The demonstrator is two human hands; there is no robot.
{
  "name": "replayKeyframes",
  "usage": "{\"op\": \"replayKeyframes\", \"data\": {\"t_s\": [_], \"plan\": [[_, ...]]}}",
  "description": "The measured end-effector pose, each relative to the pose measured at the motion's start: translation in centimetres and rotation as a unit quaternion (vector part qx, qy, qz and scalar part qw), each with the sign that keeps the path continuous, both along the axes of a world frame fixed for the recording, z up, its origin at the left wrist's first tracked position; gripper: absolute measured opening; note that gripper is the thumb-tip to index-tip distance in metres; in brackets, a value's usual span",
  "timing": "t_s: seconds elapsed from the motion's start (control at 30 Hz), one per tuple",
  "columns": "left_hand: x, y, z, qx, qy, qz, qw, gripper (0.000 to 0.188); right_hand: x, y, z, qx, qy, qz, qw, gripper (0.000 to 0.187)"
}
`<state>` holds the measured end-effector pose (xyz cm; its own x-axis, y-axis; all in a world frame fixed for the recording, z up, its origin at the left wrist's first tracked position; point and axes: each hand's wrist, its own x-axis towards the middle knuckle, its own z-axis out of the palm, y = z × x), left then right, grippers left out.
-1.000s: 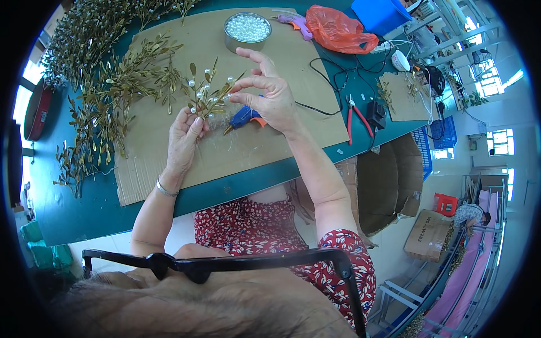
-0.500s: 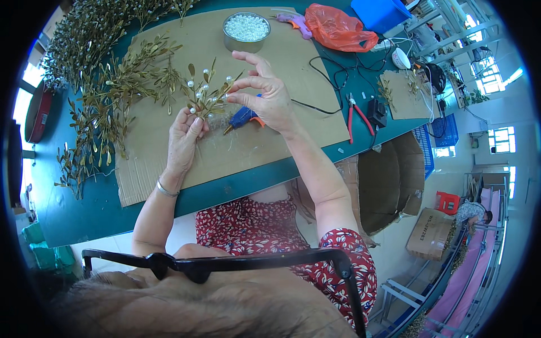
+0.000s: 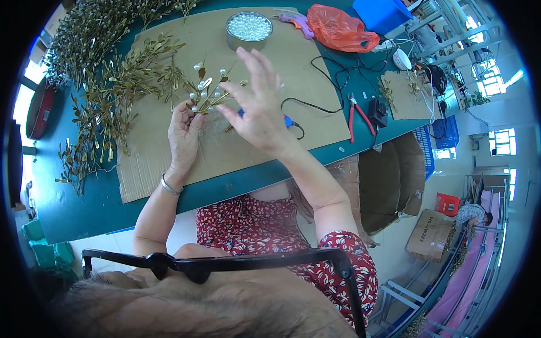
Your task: The person applies hot glue to artificial leaf branches with a glue gun and attaches pearl beads onto the branches by hand.
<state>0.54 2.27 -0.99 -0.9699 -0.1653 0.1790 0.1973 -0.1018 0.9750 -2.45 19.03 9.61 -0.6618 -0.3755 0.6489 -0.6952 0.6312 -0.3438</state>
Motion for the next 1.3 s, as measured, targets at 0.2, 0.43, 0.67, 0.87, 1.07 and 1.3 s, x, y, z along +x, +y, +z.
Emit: {"op": "replayKeyframes", "data": {"t_s": [0.2, 0.43, 0.67, 0.87, 1.07, 1.3], "plan": [[0.2, -0.1, 0.4, -0.032, 0.005, 0.03, 0.999, 0.032, 1.2, -0.6, -1.1, 0.037, 0.062, 0.021, 0.997, 0.016], [0.5, -0.4, 1.0, -0.106, -0.028, 0.051, 0.993, 0.033, 5.1, 0.9, 1.5, -0.089, -0.018, 0.204, 0.975, 0.017], [0.5, -0.2, 1.0, -0.125, 0.017, 0.072, 0.989, 0.035, 3.4, -0.6, -1.7, -0.081, 0.031, 0.075, 0.993, 0.013], [0.7, -0.2, 1.2, -0.168, 0.033, 0.096, 0.981, 0.037, 2.8, -4.0, -2.5, 0.058, 0.084, -0.068, 0.992, 0.022], [0.5, -0.1, 0.8, -0.223, 0.051, 0.124, 0.965, 0.038, 2.2, -4.4, -3.5, 0.107, 0.1, -0.088, 0.985, 0.011], [0.4, -0.4, 0.2, -0.226, 0.026, 0.104, 0.968, 0.043, 2.6, -2.8, -2.5, 0.033, 0.098, -0.071, 0.992, 0.007]]}}
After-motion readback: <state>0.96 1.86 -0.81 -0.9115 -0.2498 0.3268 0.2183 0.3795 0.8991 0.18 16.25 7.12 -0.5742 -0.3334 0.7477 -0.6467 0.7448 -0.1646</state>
